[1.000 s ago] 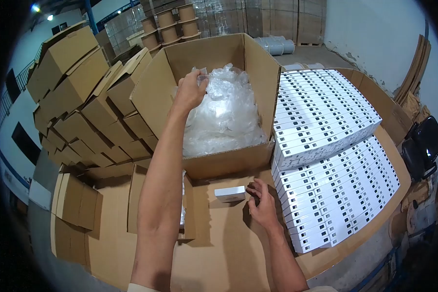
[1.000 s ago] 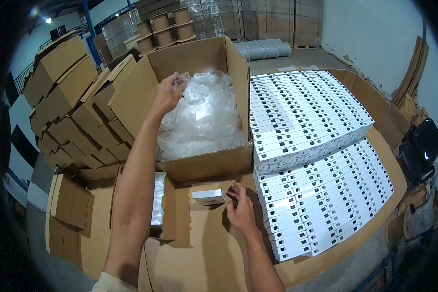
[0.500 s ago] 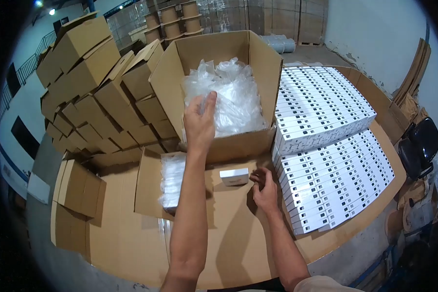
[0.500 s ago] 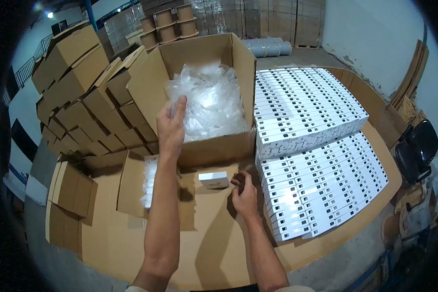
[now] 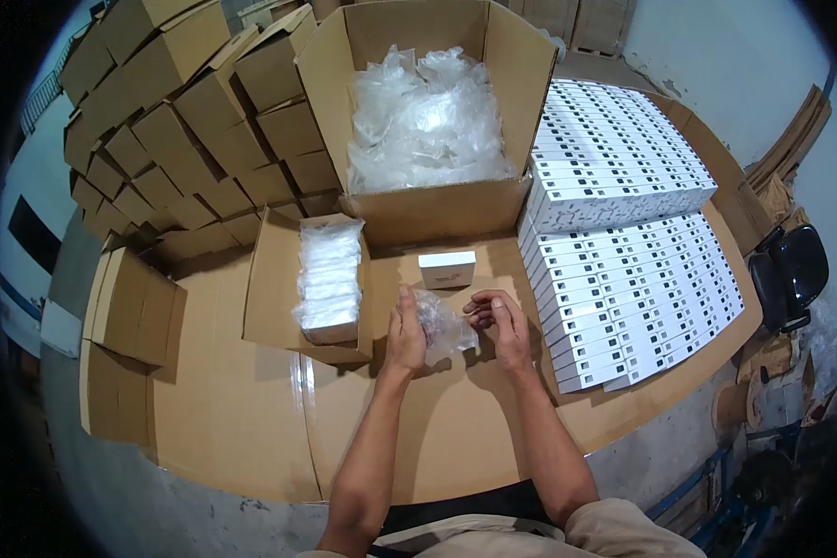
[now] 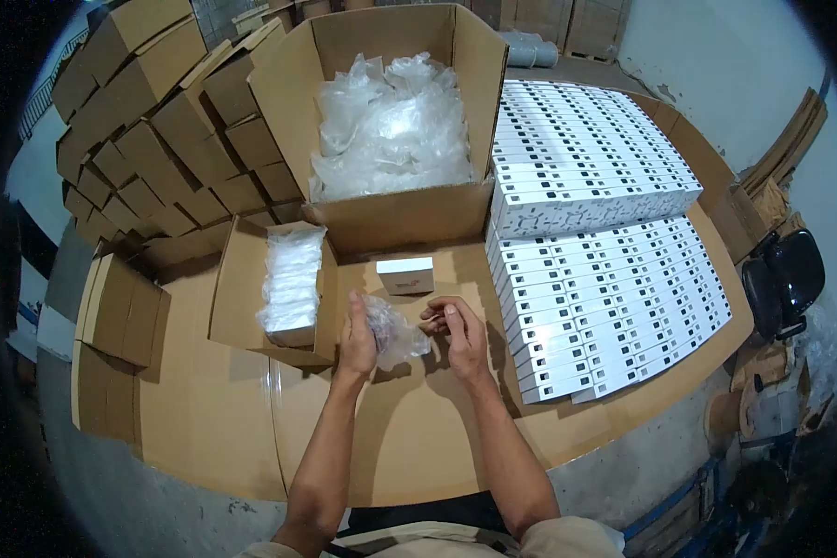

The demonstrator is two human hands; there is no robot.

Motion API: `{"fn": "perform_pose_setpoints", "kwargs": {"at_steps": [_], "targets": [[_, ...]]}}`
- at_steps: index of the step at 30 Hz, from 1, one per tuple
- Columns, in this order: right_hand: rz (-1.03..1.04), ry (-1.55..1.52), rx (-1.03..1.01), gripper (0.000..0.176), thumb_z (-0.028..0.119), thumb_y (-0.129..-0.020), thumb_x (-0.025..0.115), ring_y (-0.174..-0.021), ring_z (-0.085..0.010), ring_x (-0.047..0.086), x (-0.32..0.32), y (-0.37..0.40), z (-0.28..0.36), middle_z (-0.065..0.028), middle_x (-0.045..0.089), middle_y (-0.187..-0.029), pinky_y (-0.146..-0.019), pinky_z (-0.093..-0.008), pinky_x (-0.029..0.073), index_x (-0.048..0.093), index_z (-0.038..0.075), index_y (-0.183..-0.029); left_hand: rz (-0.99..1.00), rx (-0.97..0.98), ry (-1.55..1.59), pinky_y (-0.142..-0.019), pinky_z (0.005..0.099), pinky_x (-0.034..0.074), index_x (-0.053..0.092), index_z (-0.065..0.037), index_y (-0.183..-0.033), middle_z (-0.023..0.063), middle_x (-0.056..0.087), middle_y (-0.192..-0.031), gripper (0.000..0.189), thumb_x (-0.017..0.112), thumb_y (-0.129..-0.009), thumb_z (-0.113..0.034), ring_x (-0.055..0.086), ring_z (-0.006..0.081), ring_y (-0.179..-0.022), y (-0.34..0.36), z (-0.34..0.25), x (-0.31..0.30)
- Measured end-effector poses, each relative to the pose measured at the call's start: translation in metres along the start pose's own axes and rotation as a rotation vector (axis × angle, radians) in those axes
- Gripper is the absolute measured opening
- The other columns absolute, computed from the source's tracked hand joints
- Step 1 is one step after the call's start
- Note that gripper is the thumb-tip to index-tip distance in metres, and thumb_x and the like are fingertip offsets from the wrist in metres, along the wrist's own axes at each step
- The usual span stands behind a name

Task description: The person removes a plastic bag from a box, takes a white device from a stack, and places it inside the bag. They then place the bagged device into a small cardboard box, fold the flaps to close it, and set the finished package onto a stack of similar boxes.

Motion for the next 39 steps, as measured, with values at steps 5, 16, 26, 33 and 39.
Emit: {"fn": "perform_pose_setpoints", "kwargs": {"at_steps": [5,16,26,33,39], "targets": [[0.207,0.349,-0.027,0.021,0.017,-0.102,0.062,-0.076,-0.0102,0.058,0.025,0.006,0.013,-0.0056,0.067,-0.087,-0.070,-0.0283,0.049,0.065,0.001,-0.114,0.309,-0.097,-0.134,-0.076,0.0413,0.050,0.066,0.002,-0.091,0.0118,0.069,-0.084,0.076,0.025,-0.110,-0.059,0.062,0.0236,-0.078,0.020,0.022,0.008],[0.064,0.475,-0.017,0.025,0.020,-0.100,0.069,-0.059,-0.0085,0.047,0.007,0.001,0.006,-0.0045,0.056,-0.063,-0.054,-0.0312,0.039,0.061,-0.001,-0.089,0.258,-0.085,0.111,-0.067,0.0256,0.047,0.054,-0.010,-0.084,-0.0041,0.055,-0.078,0.025,0.076,-0.095,-0.013,0.052,0.0050,-0.073,0.011,0.007,0.007],[-0.014,0.488,-0.067,0.029,0.023,-0.103,0.062,-0.060,-0.0079,0.043,-0.008,0.000,0.009,-0.0036,0.053,-0.063,-0.054,-0.0312,0.037,0.058,-0.001,-0.087,0.102,-0.037,0.742,-0.074,0.0221,0.046,0.054,-0.007,-0.107,-0.0021,0.053,-0.099,0.015,0.066,-0.102,-0.014,0.053,0.0064,-0.084,0.012,-0.001,0.007],[-0.030,0.527,-0.103,0.026,0.021,-0.102,0.062,-0.062,-0.0115,0.048,-0.005,0.000,0.009,-0.0052,0.056,-0.066,-0.057,-0.0331,0.041,0.057,-0.002,-0.090,0.157,-0.084,0.366,-0.077,0.0258,0.049,0.064,-0.001,-0.114,0.0025,0.066,-0.101,0.020,0.060,-0.106,-0.018,0.058,0.0076,-0.087,0.016,0.022,0.018],[-0.131,0.520,-0.186,0.024,0.020,-0.103,0.061,-0.066,-0.0109,0.050,0.008,-0.003,0.022,-0.0033,0.059,-0.071,-0.061,-0.0301,0.044,0.059,-0.002,-0.092,0.126,0.029,0.204,-0.079,0.0284,0.050,0.065,0.001,-0.111,0.0037,0.068,-0.095,0.023,0.054,-0.109,-0.019,0.060,0.0107,-0.086,0.014,0.016,0.017]]}}
Point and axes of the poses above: each hand's wrist, its own y-axis away from the middle knuckle, its own x-axis out of the palm, z = x × y, the point moved 6 cm from there along -y, towards the middle knuckle
